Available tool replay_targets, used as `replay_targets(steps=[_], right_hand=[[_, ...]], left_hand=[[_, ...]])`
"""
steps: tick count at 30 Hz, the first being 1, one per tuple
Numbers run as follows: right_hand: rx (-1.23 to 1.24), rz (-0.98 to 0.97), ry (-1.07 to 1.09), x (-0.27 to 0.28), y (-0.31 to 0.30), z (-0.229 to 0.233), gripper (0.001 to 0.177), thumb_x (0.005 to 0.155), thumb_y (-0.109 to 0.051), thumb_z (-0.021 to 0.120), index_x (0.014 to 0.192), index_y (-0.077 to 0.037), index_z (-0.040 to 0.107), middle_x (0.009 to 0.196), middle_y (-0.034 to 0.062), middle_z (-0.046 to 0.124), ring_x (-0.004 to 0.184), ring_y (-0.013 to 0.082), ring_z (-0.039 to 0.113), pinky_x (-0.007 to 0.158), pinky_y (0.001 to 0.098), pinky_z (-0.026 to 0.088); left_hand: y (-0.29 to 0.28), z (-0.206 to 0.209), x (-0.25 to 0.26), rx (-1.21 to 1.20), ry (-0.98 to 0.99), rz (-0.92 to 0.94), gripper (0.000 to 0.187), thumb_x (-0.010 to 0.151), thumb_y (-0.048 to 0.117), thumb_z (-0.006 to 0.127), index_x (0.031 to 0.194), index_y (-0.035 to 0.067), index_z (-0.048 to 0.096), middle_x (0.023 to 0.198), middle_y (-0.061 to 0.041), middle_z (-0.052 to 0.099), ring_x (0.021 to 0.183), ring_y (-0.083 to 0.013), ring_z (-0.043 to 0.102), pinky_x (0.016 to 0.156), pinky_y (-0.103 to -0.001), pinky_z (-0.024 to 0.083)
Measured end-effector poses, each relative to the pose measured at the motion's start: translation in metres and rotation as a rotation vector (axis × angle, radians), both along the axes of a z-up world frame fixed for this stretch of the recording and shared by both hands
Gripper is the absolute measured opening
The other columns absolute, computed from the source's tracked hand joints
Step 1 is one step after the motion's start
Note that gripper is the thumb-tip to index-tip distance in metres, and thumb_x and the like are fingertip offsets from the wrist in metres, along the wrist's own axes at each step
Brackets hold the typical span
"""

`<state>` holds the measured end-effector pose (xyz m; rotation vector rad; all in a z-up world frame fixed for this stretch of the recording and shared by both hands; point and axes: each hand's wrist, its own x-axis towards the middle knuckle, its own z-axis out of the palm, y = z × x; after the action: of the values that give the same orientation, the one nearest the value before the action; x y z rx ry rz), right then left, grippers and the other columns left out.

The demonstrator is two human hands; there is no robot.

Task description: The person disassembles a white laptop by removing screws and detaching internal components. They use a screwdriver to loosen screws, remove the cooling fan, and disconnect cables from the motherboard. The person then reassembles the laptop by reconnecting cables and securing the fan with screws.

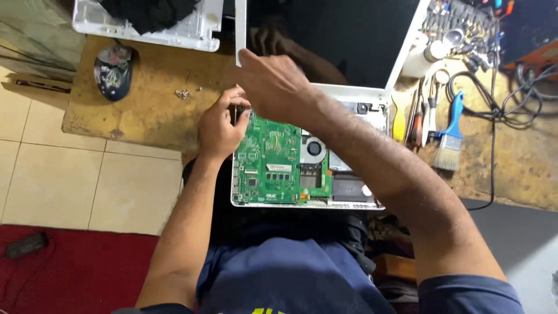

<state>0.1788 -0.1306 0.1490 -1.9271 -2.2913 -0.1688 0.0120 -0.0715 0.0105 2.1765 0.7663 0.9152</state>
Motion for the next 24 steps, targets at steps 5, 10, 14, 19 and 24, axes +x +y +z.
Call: replay_targets(steps=[5, 10, 14, 19, 24], right_hand=[[-0.021, 0.019, -0.03, 0.0, 0.002, -0.004, 0.023, 0.09, -0.005, 0.077, 0.113, -0.003, 0.073, 0.099, 0.012, 0.056, 0.053, 0.0264, 0.062, 0.036, 0.0423, 0.051], [-0.034, -0.034, 0.009, -0.007, -0.005, 0.006, 0.032, 0.092, -0.014, 0.082, 0.12, -0.01, 0.067, 0.102, 0.0109, 0.065, 0.059, 0.0328, 0.07, 0.041, 0.0483, 0.053], [0.114, 0.025, 0.472, 0.003, -0.031, 0.022, 0.028, 0.089, -0.01, 0.091, 0.105, -0.014, 0.068, 0.097, 0.0016, 0.073, 0.07, 0.0156, 0.076, 0.063, 0.0377, 0.052], [0.304, -0.25, 1.625, 0.017, -0.098, 0.02, 0.032, 0.114, -0.036, 0.058, 0.097, -0.009, 0.059, 0.093, 0.0078, 0.061, 0.093, 0.0241, 0.077, 0.077, 0.035, 0.067], [0.322, -0.52, 1.34, 0.05, -0.187, -0.044, 0.048, 0.119, -0.053, 0.043, 0.108, -0.008, 0.056, 0.073, 0.009, 0.053, 0.056, 0.0169, 0.054, 0.049, 0.0285, 0.046]], left_hand=[[-0.003, 0.013, -0.005, -0.05, -0.032, -0.024, 0.031, 0.097, 0.016, 0.077, 0.127, 0.02, 0.072, 0.119, 0.013, 0.081, 0.05, -0.0089, 0.05, 0.057, -0.026, 0.048], [-0.003, 0.009, -0.008, 0.053, -0.046, -0.047, 0.03, 0.099, 0.014, 0.076, 0.128, 0.017, 0.069, 0.128, 0.009, 0.078, 0.109, -0.0204, 0.079, 0.089, -0.038, 0.06], [-0.005, 0.012, -0.012, 0.002, -0.019, -0.034, 0.046, 0.097, 0.017, 0.076, 0.141, 0.022, 0.065, 0.115, 0.01, 0.081, 0.054, -0.0129, 0.047, 0.062, -0.032, 0.049], [0.0, -0.001, -0.012, 0.107, 0.007, -0.087, 0.036, 0.106, 0.022, 0.068, 0.141, 0.017, 0.071, 0.123, -0.003, 0.071, 0.098, -0.0189, 0.072, 0.064, -0.033, 0.06], [-0.004, 0.017, -0.015, 0.105, -0.017, -0.158, 0.031, 0.106, 0.012, 0.072, 0.136, 0.017, 0.077, 0.112, -0.009, 0.065, 0.074, -0.022, 0.068, 0.071, -0.038, 0.06]])
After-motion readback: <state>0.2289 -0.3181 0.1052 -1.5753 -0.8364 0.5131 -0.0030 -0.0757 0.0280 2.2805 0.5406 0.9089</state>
